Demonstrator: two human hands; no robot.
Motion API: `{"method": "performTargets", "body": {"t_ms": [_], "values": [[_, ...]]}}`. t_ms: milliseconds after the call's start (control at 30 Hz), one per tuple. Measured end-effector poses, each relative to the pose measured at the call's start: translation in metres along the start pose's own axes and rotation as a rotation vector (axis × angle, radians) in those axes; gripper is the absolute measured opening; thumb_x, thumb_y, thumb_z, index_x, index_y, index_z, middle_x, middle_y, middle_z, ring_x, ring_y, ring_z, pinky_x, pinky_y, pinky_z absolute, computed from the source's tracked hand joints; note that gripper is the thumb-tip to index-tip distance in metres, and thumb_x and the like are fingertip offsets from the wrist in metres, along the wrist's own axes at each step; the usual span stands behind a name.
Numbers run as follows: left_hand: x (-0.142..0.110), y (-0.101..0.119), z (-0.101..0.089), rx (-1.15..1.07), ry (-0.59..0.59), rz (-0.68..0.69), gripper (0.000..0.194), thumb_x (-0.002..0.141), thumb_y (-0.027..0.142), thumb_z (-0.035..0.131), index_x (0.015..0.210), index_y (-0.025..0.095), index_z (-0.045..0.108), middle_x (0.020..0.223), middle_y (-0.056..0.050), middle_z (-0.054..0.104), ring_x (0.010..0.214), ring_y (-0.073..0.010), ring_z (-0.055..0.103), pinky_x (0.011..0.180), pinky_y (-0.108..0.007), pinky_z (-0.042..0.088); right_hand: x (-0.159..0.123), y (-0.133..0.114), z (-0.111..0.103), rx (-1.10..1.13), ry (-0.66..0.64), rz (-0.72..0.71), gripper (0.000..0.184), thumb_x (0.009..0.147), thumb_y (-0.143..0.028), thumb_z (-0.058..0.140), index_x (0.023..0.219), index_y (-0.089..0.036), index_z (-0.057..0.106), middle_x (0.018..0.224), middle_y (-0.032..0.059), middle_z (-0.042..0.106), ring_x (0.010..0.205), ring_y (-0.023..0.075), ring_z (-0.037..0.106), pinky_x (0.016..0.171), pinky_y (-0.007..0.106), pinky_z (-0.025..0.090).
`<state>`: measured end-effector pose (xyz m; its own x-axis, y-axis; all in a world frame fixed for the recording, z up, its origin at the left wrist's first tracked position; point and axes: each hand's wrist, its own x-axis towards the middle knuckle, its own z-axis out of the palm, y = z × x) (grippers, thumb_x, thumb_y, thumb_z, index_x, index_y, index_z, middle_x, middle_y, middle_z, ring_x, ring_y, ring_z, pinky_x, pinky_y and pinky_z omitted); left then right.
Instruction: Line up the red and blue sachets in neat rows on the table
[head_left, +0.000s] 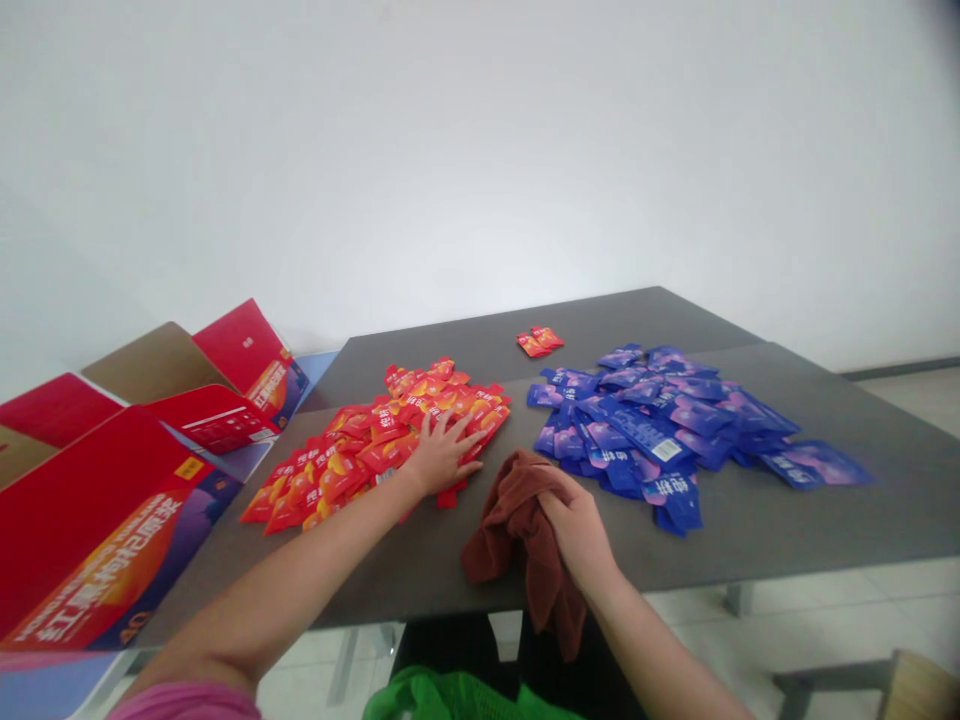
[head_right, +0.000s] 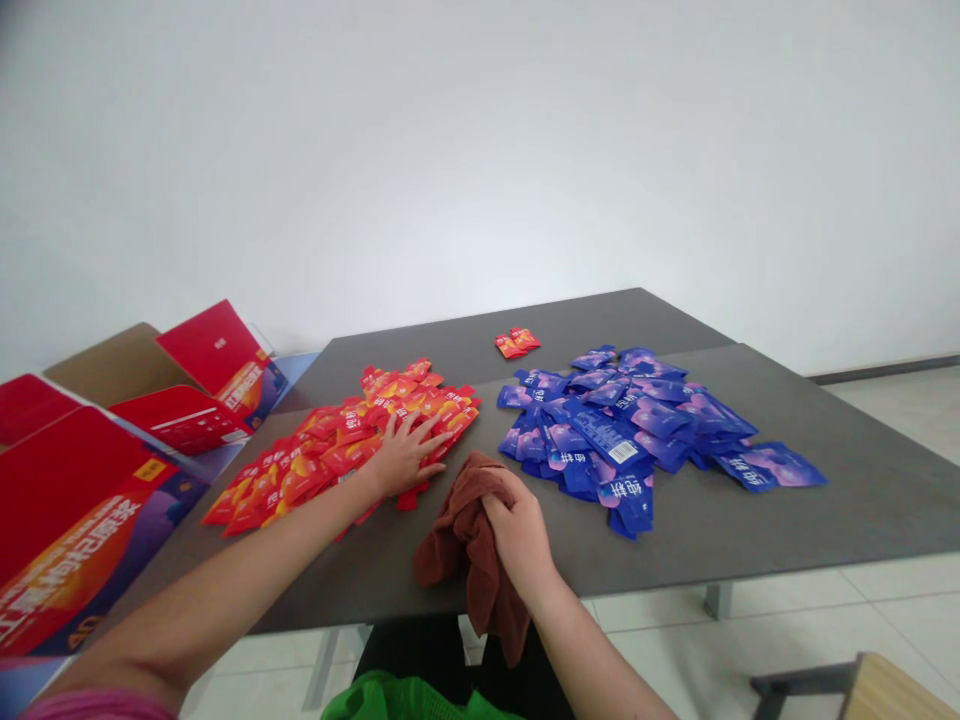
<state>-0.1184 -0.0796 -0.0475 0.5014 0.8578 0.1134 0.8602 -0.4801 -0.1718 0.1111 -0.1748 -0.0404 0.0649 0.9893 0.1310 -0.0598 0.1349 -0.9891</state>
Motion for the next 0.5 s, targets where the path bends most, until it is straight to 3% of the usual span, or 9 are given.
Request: {"method": "performTargets", "body": {"t_ms": [200,333,400,500], "values": [[0.008,-0.001,-0.016,-0.032,0.103,-0.043,0.053,0.093,0.052,0.047,0.138,0.026,0.052,0.146,-0.014,0.047,0.135,-0.0376,0.039,0.111,-0.064,0.020,-0.021,-0.002,-0.019,-0.037,0.004,-0.046,0.026,0.080,-0.021,0.054,0.091,-0.025,0.077,0.105,0.0039,0.074,0.107,0.0229,0.064,0.101,0.037,0.044],[0.041,-0.008,-0.033,-0.236,0.216,-0.025,0.053,0.094,0.036,0.047,0.142,0.015,0.046,0.147,-0.016,0.045,0.137,-0.0297,0.038,0.115,-0.049,0.027,-0.030,0.001,-0.029,-0.100,0.044,-0.084,0.024,0.079,-0.020,0.057,0.089,-0.027,0.077,0.102,0.0030,0.074,0.102,0.0225,0.066,0.092,0.032,0.050],[0.070,-0.012,-0.037,-0.457,0.210,-0.134,0.054,0.092,0.029,0.049,0.144,0.015,0.042,0.149,-0.014,0.043,0.137,-0.0273,0.040,0.114,-0.043,0.030,-0.032,0.005,-0.031,-0.117,0.051,-0.127,0.022,0.078,-0.019,0.057,0.086,-0.026,0.077,0.097,0.0034,0.074,0.097,0.0224,0.067,0.085,0.030,0.052],[0.126,-0.017,-0.032,-0.739,0.136,-0.428,0.059,0.089,0.025,0.056,0.145,0.015,0.039,0.145,-0.014,0.047,0.125,-0.0261,0.053,0.108,-0.039,0.038,-0.029,0.014,-0.032,-0.133,0.033,-0.205,0.020,0.076,-0.017,0.058,0.080,-0.024,0.075,0.088,0.0033,0.073,0.088,0.0209,0.068,0.077,0.026,0.054]]}}
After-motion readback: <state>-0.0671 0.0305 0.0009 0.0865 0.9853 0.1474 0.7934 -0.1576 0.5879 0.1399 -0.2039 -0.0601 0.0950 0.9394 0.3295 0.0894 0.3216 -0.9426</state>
